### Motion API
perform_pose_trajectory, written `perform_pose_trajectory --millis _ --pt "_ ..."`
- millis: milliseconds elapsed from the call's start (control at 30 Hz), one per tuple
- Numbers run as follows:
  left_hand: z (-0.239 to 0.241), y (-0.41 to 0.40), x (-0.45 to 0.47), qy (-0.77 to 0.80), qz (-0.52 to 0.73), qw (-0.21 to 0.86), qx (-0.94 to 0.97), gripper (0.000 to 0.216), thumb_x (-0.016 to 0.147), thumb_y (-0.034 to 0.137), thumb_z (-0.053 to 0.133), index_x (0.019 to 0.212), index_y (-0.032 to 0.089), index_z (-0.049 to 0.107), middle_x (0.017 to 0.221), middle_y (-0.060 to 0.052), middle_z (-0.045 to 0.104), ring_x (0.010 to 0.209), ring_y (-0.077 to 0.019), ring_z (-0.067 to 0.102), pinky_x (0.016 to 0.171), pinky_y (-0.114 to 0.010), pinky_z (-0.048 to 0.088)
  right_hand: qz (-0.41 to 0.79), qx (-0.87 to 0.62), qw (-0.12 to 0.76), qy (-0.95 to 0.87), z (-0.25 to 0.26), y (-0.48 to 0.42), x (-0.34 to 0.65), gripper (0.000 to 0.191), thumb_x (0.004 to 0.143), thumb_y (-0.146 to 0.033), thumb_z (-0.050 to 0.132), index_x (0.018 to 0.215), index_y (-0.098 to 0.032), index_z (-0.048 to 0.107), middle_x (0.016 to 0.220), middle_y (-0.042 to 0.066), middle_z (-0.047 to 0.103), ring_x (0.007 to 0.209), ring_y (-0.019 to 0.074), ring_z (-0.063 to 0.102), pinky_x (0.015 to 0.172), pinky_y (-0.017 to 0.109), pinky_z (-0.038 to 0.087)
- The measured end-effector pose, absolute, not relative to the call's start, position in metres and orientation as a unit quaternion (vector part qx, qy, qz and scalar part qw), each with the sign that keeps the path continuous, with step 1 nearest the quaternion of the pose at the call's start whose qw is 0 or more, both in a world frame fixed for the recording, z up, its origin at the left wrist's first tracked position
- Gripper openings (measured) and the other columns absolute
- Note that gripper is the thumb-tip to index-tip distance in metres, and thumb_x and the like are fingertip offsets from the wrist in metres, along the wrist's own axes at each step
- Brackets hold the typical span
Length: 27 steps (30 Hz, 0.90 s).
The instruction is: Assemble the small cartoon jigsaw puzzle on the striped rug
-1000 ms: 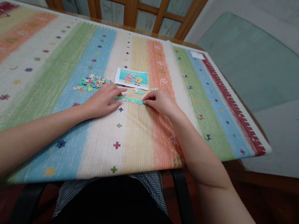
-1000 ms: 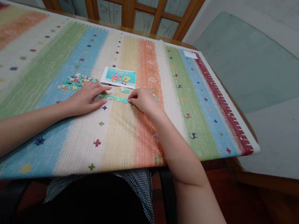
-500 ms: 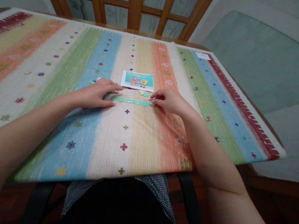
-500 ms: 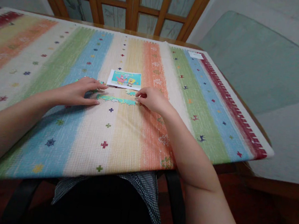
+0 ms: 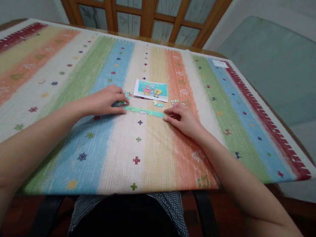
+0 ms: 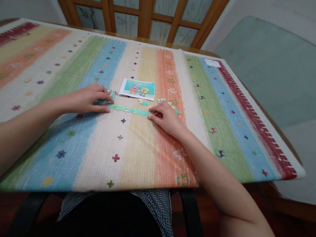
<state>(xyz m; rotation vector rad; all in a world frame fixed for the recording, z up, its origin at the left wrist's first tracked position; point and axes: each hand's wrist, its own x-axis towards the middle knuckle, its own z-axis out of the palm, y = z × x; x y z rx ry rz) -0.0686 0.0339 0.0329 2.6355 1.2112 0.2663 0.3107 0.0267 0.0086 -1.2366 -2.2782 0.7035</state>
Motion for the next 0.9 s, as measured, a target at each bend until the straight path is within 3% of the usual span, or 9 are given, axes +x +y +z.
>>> perform_pose_trajectory --millis 367,900 --pt "0.024 0.033 -0.06 0.383 0.138 0.078 0.91 0.026 0.099 0.046 0.068 0.111 0.026 0.08 0.116 -0.01 0.068 0.112 -0.0281 0.06 0.101 -0.044 0.048 0.216 -0.412 0.241 -0.852 0.001 0.023 0.31 0.018 0.097 -0.026 0.075 0.113 -0.022 0.083 0.107 0.011 0.066 0.101 0.0263 0.065 0.094 0.043 0.055" --pt "0.011 0.029 -0.049 0.351 0.188 0.093 0.913 0.026 0.104 0.043 0.065 0.105 0.02 0.076 0.103 -0.009 0.073 0.1 -0.0248 0.062 0.092 -0.04 0.045 0.154 -0.342 0.279 -0.884 -0.009 0.025 0.311 0.017 0.102 -0.023 0.07 0.112 -0.018 0.083 0.102 0.012 0.067 0.099 0.0281 0.064 0.087 0.044 0.054"
